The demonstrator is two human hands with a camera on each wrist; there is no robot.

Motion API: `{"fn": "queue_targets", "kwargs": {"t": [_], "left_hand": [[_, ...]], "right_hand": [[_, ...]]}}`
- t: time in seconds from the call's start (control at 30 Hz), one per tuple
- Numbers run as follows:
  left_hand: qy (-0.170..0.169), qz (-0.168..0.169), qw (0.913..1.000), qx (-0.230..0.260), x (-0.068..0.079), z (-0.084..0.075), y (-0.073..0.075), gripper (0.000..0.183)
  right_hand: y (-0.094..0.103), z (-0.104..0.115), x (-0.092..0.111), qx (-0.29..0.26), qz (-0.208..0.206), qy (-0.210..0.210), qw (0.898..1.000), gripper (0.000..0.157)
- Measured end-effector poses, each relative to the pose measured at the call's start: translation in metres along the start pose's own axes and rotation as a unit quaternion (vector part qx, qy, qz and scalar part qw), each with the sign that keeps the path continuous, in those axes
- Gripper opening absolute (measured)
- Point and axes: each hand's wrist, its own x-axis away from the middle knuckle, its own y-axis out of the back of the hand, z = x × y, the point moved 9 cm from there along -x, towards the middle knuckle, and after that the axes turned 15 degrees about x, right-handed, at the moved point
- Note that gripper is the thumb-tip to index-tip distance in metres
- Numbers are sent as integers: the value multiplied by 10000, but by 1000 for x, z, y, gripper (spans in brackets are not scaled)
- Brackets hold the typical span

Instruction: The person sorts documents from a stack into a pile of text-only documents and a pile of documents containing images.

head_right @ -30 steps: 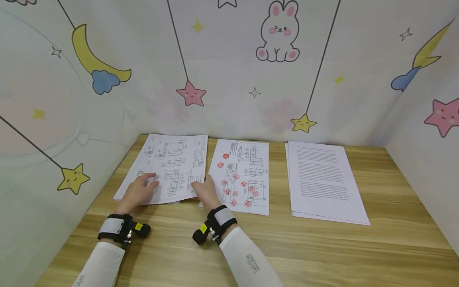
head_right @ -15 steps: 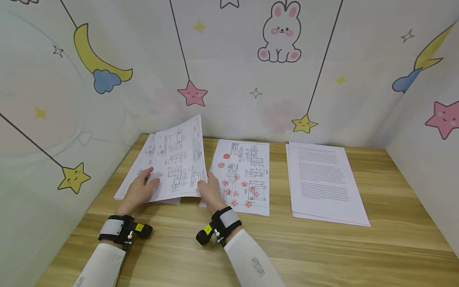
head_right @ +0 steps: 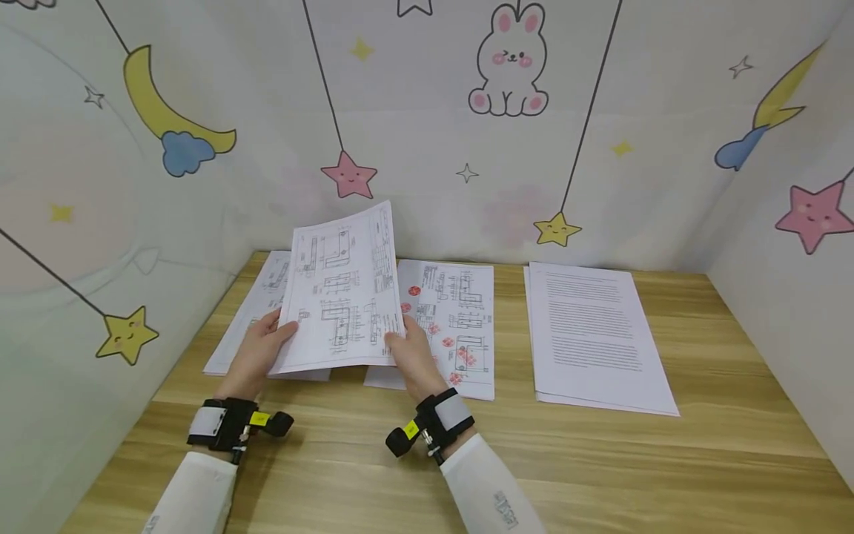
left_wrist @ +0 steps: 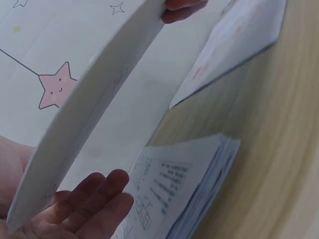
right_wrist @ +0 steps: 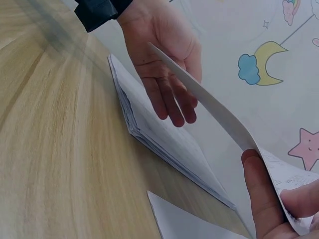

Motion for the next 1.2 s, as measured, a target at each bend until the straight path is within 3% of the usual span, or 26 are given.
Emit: {"fn": "queue_targets", "kwargs": {"t": [0.13,0.37,0.57,0.83,0.97,1.2], "left_hand": [[43,209,9993,323,0,1,-13,56],[-190,796,9934,802,8,-10,-42,52],[-494,1050,9909,690,13,-19,-72,48],[-585,1377,9856,793,16,-22,-112,47],[-610,1483,9827,928,18,-25,-126,45],[-676,1470,9840,745,15,-23,-146,42]], "right_hand": [[12,2,3,239,-140,-13,9996,46],[38,2,6,697,-283,70,9971,42],[69,5,8,1148,-452,201,9922,39],[108,8,9,1354,-923,181,9863,45],[120,8,11,1493,-939,94,9843,47],[140,0,14,1855,-973,-267,9774,42]]}}
